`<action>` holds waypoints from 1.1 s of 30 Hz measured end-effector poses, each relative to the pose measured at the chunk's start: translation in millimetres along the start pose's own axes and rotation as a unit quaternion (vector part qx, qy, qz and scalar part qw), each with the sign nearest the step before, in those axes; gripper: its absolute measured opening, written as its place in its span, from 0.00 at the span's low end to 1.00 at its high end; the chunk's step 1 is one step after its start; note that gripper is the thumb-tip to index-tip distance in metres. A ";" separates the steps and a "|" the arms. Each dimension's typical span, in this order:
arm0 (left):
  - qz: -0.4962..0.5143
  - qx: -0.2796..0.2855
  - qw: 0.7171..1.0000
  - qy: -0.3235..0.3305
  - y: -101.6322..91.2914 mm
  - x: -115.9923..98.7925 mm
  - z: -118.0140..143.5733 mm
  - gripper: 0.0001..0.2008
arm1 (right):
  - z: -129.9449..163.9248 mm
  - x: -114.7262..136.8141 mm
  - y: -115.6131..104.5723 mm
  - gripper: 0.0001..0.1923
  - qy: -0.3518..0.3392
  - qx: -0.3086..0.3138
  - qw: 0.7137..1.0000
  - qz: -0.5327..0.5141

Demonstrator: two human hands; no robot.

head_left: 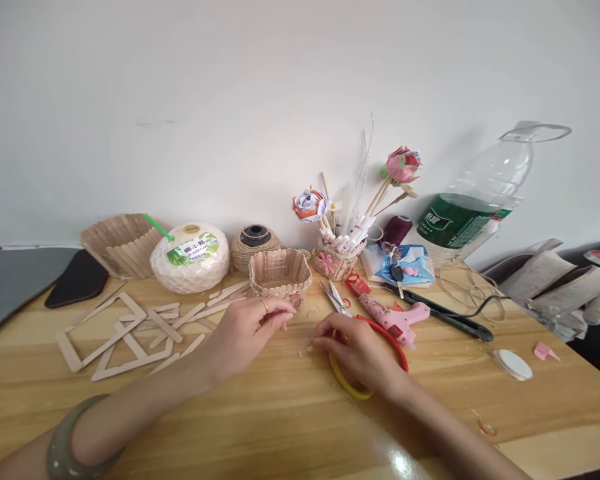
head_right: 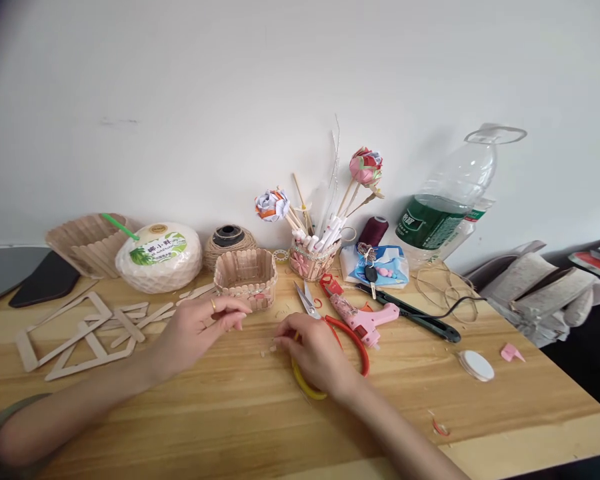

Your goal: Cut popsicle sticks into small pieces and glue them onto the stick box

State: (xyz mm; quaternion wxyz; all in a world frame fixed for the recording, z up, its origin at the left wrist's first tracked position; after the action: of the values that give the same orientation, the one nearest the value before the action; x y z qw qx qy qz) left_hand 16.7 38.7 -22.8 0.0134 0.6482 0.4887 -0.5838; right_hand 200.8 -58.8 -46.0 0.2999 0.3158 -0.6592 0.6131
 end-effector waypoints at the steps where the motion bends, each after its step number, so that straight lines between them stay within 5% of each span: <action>1: 0.010 0.021 0.999 -0.027 3.7 1.2 1.0 0.08 | 0.4 0.2 -1.5 0.04 0.015 -0.009 1.000 -0.024; 6: 0.103 0.091 0.981 -0.136 25.8 2.0 4.4 0.05 | 1.6 2.9 5.4 0.05 0.042 -0.030 0.989 -0.136; 13: 0.201 0.064 0.963 -0.166 32.9 -6.2 11.2 0.05 | 6.8 7.9 17.5 0.10 0.045 -0.041 0.957 -0.282; 33: 0.294 0.117 0.916 -0.248 24.6 -8.7 5.2 0.10 | 8.2 13.4 17.3 0.15 0.044 -0.013 0.938 -0.345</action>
State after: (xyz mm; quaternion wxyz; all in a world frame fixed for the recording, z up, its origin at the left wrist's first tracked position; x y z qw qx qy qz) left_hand 30.2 17.5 -31.4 0.2296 0.5940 0.1852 -0.7484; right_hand 178.9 -66.8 -46.8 0.5256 0.4926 -0.5038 0.4768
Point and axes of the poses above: each hand's wrist, its own z-axis away from the middle knuckle, its own y-axis out of the palm, x = y × z, the point moved 1 cm from there along -z, towards the middle knuckle, and after that the axes turned 3 degrees about x, right-handed, at the moved point
